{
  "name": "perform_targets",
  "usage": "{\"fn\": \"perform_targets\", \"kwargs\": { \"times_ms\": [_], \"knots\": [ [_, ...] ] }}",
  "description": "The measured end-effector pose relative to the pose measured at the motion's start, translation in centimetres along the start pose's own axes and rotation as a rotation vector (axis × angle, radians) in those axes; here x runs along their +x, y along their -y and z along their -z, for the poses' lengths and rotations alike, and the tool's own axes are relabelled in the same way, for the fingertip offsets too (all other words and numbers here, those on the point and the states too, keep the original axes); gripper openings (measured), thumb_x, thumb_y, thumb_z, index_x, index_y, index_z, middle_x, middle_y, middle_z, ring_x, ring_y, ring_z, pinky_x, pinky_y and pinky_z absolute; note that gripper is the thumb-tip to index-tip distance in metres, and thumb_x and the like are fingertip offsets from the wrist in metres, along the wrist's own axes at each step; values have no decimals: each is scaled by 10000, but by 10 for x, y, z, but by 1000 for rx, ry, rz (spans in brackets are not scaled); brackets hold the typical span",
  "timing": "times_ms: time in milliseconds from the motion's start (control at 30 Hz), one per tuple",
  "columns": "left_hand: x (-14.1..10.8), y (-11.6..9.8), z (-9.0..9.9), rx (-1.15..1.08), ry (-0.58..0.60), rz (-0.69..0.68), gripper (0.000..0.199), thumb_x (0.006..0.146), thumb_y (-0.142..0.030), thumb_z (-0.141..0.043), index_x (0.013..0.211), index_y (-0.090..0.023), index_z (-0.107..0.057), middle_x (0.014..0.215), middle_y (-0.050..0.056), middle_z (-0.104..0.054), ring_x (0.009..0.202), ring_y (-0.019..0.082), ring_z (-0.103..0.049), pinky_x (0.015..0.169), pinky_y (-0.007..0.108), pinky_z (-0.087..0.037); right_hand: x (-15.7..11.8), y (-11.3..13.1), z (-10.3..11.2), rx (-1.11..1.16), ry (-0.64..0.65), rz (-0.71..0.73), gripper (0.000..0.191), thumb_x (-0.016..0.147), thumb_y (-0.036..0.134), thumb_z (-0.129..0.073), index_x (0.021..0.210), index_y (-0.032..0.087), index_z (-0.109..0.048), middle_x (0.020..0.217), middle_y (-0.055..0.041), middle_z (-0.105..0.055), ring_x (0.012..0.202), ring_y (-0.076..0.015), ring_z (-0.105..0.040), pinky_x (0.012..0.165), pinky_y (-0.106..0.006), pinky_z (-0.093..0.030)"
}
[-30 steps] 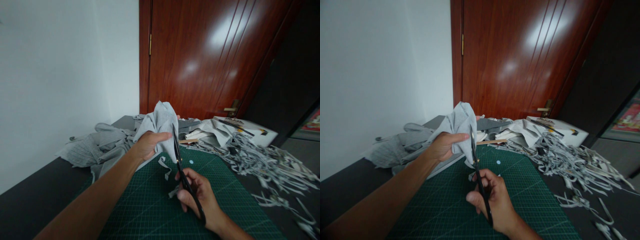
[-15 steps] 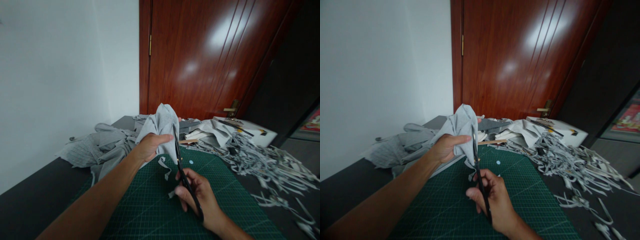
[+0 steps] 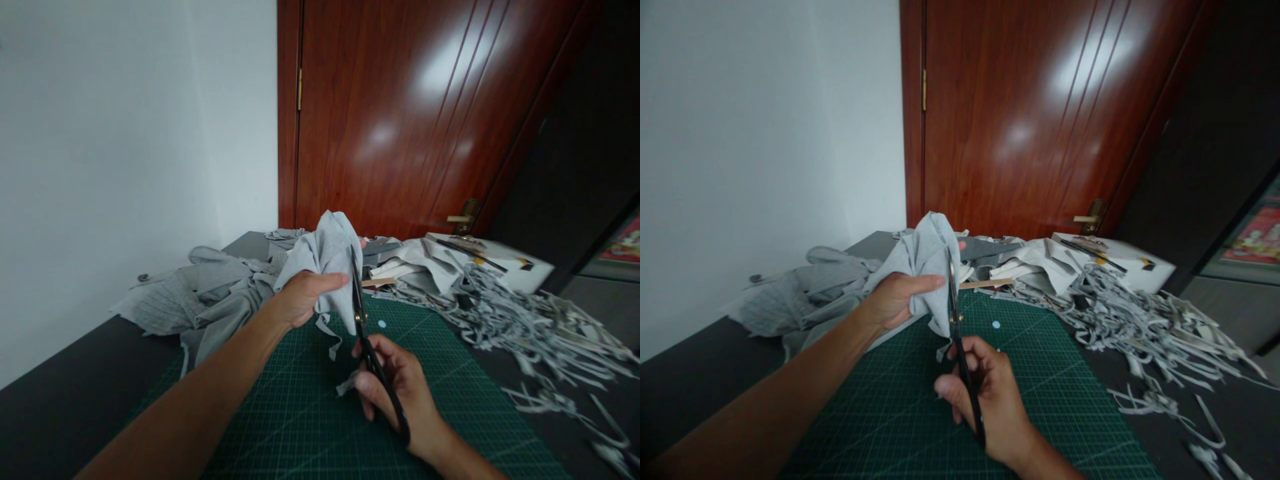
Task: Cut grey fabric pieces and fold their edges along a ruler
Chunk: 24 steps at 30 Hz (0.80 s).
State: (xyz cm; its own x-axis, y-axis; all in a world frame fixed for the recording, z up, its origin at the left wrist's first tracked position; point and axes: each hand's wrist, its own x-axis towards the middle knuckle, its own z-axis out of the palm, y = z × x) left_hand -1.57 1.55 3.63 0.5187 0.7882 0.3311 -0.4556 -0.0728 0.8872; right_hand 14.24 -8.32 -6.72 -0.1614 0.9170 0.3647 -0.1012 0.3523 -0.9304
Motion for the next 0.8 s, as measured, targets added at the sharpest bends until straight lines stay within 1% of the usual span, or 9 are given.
{"fn": "perform_targets", "kwargs": {
  "times_ms": [167,233,300,367,433,500,633,700,800],
  "knots": [
    [-1,0,-1,-21,23,-13,803,651,-230,-893,1417,-182,-658,1205,122,-789,1197,363,-697,1023,481,-555,0,3,-2,-31,-14,-40,419,799,473,-896,923,195,-608,551,105,-489,391,-65,-442,388,-156,-349],
    [-1,0,-1,-38,23,-17,790,652,-206,-889,1410,-197,-665,1166,110,-802,1146,346,-724,975,449,-583,0,3,-2,-44,-19,-47,416,802,475,-891,924,197,-607,543,107,-486,390,-68,-435,385,-159,-346],
    [-1,1,-1,-70,14,-22,763,661,-194,-886,1395,-199,-678,1120,99,-813,1049,314,-758,903,398,-611,0,4,-3,-45,-25,-52,420,800,483,-890,931,198,-610,546,106,-488,392,-69,-430,384,-161,-349],
    [0,2,0,-111,0,-39,680,706,-202,-870,1365,-187,-701,1076,93,-820,911,262,-778,823,342,-623,0,4,-3,-42,-28,-51,428,792,487,-894,934,200,-611,550,104,-495,394,-69,-427,386,-162,-356],
    [1,3,0,-144,-27,-55,521,798,-224,-819,1309,-157,-737,1037,96,-824,791,212,-767,761,298,-620,0,4,-3,-46,-27,-51,428,791,485,-896,932,200,-610,545,102,-501,392,-70,-426,388,-164,-360],
    [3,4,-1,-165,-62,-62,373,880,-239,-754,1235,-127,-772,1023,103,-824,740,188,-753,721,273,-617,0,4,-3,-50,-25,-52,424,793,478,-897,934,198,-611,537,102,-505,392,-70,-427,390,-163,-358],
    [7,4,-2,-218,-139,-70,271,932,-257,-700,1155,-132,-791,1092,98,-816,773,197,-768,713,288,-642,0,2,-3,-31,-29,-50,423,794,471,-899,939,196,-612,544,105,-498,390,-63,-427,387,-154,-341],
    [8,4,-2,-245,-182,-82,236,918,-247,-717,1106,-124,-788,1042,95,-821,767,198,-774,738,296,-651,0,1,-2,-32,-29,-50,421,796,473,-896,940,197,-613,546,105,-497,389,-65,-431,386,-155,-341],
    [9,4,-2,-282,-244,-103,159,860,-177,-768,1009,-122,-775,929,79,-821,802,215,-789,841,331,-652,0,0,-2,-39,-31,-52,421,795,474,-897,942,198,-615,551,103,-499,392,-67,-435,387,-159,-350]
  ]
}}
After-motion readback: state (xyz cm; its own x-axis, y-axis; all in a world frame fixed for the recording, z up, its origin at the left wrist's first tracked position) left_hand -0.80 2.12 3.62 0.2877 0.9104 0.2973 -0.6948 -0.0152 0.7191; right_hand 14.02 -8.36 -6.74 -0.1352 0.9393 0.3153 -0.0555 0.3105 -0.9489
